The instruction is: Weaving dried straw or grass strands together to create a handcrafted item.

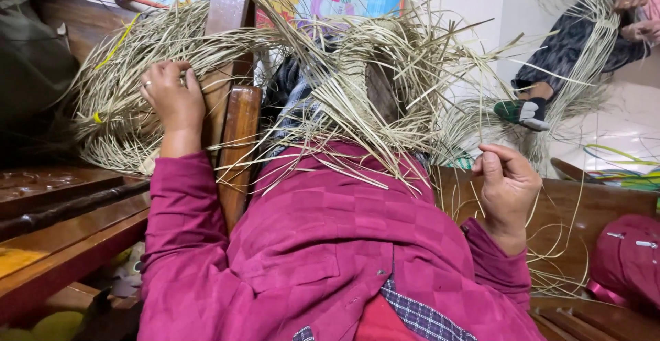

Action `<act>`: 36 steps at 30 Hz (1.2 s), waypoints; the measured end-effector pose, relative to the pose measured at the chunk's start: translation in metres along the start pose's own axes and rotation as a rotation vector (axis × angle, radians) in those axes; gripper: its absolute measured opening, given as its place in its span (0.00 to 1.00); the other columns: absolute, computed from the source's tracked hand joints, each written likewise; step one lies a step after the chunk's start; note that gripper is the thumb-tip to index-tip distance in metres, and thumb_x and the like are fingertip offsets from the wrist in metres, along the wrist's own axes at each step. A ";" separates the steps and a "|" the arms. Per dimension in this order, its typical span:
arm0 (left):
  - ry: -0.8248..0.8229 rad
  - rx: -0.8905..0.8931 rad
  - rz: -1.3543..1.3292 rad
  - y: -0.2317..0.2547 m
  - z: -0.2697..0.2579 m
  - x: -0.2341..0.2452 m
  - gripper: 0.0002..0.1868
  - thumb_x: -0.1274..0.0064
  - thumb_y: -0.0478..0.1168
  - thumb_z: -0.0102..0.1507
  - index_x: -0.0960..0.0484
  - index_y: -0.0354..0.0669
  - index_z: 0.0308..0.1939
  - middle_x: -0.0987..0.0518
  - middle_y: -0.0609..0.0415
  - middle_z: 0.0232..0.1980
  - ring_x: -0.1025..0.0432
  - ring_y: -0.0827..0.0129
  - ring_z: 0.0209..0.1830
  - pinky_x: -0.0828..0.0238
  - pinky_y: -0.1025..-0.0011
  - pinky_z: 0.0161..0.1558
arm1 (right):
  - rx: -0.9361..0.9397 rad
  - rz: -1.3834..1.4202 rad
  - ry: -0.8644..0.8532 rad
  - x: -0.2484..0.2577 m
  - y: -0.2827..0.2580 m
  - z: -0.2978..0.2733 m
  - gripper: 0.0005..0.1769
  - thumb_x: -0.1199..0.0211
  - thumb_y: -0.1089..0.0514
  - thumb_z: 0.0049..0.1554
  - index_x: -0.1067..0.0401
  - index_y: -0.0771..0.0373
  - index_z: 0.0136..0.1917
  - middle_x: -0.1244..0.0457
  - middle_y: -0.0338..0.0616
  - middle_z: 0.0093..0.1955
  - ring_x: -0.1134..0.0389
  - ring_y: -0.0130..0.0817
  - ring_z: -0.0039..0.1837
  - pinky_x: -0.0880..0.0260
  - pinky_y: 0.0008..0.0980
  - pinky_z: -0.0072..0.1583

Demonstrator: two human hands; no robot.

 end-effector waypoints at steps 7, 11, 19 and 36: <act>0.003 -0.025 0.025 -0.010 0.000 -0.007 0.05 0.40 0.36 0.69 0.15 0.47 0.49 0.27 0.47 0.54 0.37 0.47 0.58 0.48 0.41 0.62 | 0.040 -0.012 -0.026 -0.004 -0.003 0.002 0.07 0.43 0.67 0.70 0.26 0.74 0.56 0.36 0.50 0.39 0.34 0.34 0.41 0.31 0.30 0.47; 0.020 -0.023 0.008 -0.018 -0.002 -0.010 0.05 0.38 0.36 0.68 0.16 0.49 0.47 0.24 0.50 0.52 0.34 0.48 0.57 0.48 0.44 0.62 | 0.046 -0.018 -0.029 -0.005 -0.002 0.003 0.07 0.43 0.67 0.70 0.26 0.74 0.56 0.36 0.50 0.38 0.34 0.34 0.40 0.31 0.29 0.47; 0.023 0.026 -0.069 -0.011 -0.012 0.012 0.06 0.38 0.35 0.68 0.21 0.49 0.43 0.26 0.52 0.52 0.31 0.50 0.57 0.48 0.38 0.64 | 0.040 0.014 -0.047 -0.011 0.003 0.003 0.07 0.42 0.66 0.70 0.27 0.74 0.56 0.36 0.50 0.38 0.34 0.33 0.40 0.32 0.28 0.45; 0.058 -0.010 -0.422 0.006 -0.032 0.032 0.05 0.36 0.32 0.67 0.18 0.40 0.40 0.23 0.45 0.38 0.26 0.50 0.38 0.31 0.60 0.42 | 0.089 0.220 -0.115 -0.020 -0.020 0.018 0.06 0.42 0.72 0.65 0.26 0.79 0.53 0.38 0.54 0.31 0.37 0.34 0.35 0.30 0.34 0.44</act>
Point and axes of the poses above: each hand's wrist, its own z-axis towards the middle knuckle, its own x-axis out of the back of the hand, y = z × x, the point moved 8 cm from there along z, towards the middle knuckle
